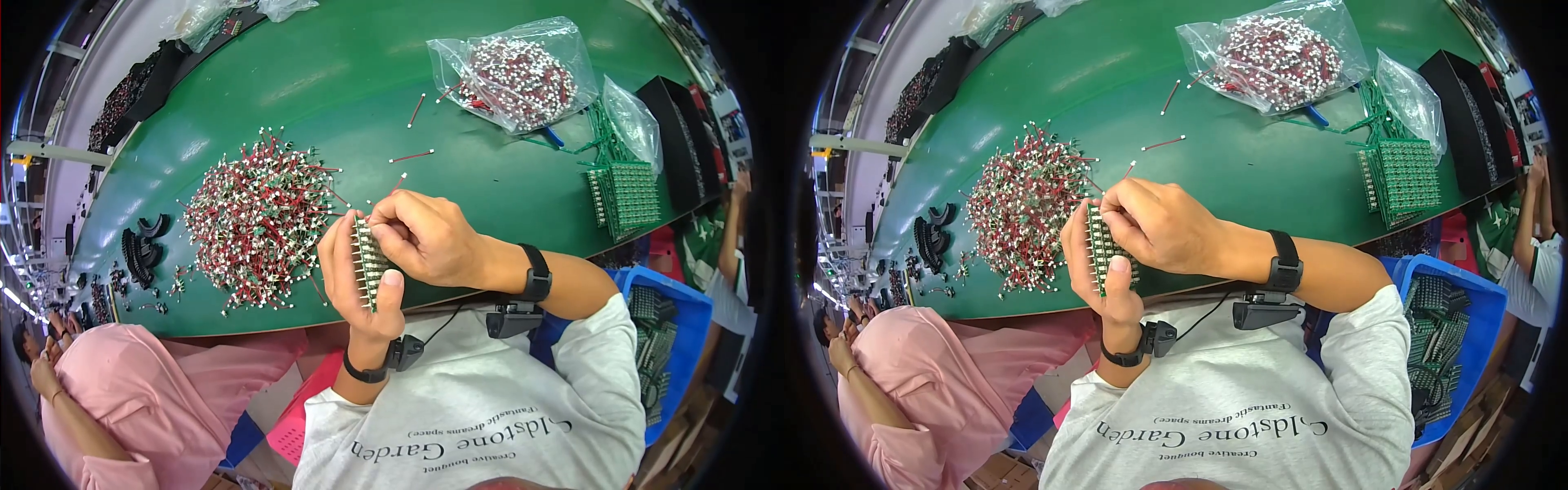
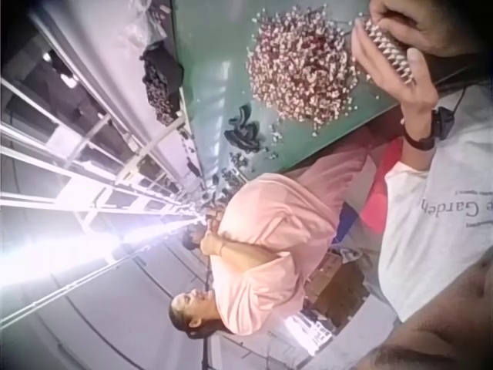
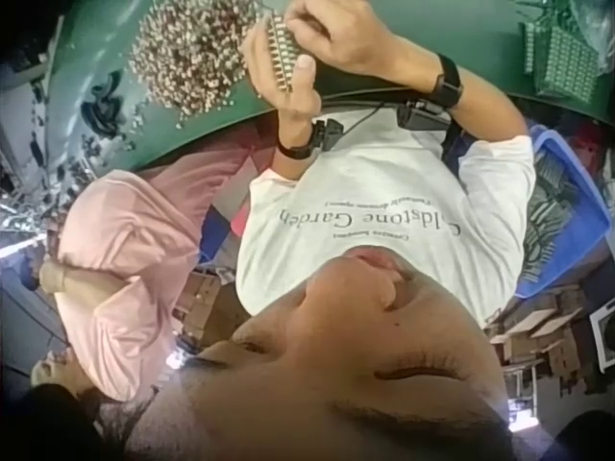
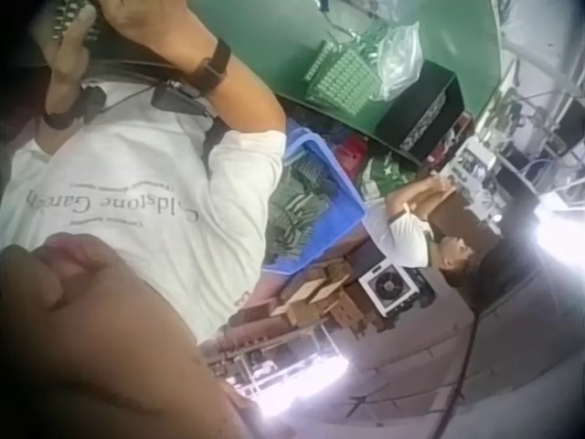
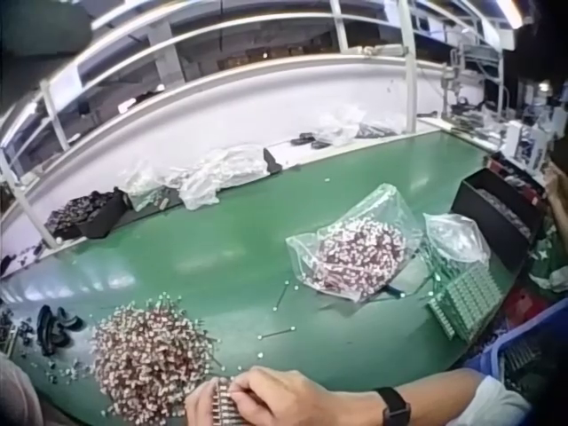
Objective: Manually inserting small electronic components into a green printed circuit board at a factory assembly line.
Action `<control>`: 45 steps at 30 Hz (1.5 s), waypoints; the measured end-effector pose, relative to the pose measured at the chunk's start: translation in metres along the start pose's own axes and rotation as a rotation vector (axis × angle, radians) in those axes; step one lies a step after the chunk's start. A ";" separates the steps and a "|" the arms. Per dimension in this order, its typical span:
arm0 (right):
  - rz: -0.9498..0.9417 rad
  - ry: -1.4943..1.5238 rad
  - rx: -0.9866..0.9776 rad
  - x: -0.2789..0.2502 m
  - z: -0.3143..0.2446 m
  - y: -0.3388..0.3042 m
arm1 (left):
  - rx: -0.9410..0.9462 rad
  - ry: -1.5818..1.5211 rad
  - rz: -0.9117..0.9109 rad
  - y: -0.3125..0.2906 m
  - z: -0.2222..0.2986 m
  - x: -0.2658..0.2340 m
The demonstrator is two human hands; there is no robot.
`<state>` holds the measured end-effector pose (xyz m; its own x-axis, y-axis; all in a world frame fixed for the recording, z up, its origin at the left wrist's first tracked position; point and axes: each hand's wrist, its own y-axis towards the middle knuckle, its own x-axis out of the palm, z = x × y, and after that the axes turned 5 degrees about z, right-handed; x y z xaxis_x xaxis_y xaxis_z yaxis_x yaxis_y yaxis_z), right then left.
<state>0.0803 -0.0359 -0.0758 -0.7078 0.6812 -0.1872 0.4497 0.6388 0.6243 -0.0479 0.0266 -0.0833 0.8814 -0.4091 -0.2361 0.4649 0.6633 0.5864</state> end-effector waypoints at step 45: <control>-0.586 -0.400 -0.089 -0.028 0.050 0.006 | -0.511 -0.616 0.246 0.011 -0.013 -0.042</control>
<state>0.1299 -0.0332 -0.1047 -0.5572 0.3250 -0.7641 -0.0018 0.9198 0.3925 -0.0790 0.0590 -0.0767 0.8283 -0.3863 0.4058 0.3764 0.9202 0.1077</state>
